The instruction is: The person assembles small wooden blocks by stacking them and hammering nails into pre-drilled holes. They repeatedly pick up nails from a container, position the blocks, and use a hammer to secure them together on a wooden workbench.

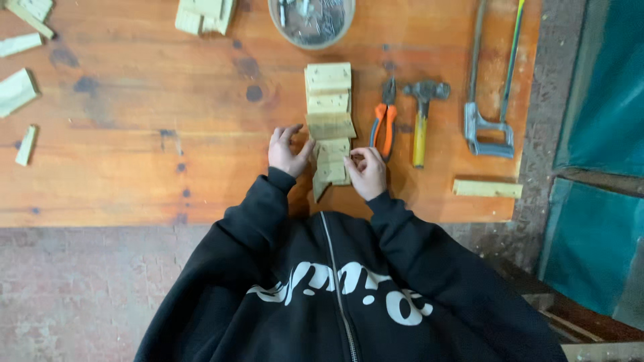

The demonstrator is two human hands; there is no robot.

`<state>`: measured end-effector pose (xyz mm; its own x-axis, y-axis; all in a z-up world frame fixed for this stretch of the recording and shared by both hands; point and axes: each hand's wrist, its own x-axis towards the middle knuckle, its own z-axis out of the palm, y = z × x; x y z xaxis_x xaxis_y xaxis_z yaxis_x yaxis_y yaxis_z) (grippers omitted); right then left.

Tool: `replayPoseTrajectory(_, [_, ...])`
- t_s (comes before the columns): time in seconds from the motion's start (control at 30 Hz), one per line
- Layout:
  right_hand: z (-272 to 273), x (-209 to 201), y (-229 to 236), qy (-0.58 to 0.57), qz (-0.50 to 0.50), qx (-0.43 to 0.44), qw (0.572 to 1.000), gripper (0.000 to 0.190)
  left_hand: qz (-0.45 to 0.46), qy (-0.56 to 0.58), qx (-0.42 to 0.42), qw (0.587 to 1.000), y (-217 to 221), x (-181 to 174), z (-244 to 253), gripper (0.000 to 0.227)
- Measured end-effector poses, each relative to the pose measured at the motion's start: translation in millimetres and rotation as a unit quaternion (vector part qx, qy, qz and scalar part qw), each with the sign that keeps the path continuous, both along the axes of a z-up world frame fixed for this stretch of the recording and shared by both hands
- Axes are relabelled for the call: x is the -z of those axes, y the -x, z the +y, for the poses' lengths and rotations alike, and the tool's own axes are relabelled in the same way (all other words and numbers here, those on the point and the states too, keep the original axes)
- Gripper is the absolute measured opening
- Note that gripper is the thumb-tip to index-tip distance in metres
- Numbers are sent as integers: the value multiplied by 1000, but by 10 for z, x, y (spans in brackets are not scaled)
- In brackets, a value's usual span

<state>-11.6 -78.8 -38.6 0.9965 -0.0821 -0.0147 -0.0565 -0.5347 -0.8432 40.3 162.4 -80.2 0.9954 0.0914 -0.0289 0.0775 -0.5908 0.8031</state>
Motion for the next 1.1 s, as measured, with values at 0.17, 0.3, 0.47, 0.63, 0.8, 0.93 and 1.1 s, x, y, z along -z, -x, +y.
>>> replayPoseTrajectory(0.17, [-62, -109, -653, -20, 17, -36, 999, 13, -154, -115, 51, 980, -771, -309, -46, 45])
replayPoseTrajectory(0.3, [-64, -379, -1343, -2, -19, -109, 994, 9, -155, -192, 102, 964, -1230, -599, -92, 56])
replayPoseTrajectory(0.47, [-14, -437, -2228, 41, -67, -145, 986, 10, -60, -221, 121, 966, -1453, -646, -94, 64])
replayPoseTrajectory(0.63, [139, -286, -3001, 40, -59, -194, 978, 15, 20, -220, 117, 968, -1488, -677, -105, 80])
replayPoseTrajectory(0.8, [341, -225, -3647, 168, -63, -341, 923, 13, -74, -254, 75, 961, -1593, -576, -140, 61])
replayPoseTrajectory(0.93, [528, 51, -3879, 283, -68, -371, 882, 22, -103, -242, 82, 961, -1625, -424, -106, 51])
replayPoseTrajectory(1.1, [621, 237, -3936, 323, -73, -333, 883, 7, -102, -260, 88, 956, -1672, -485, -86, 59])
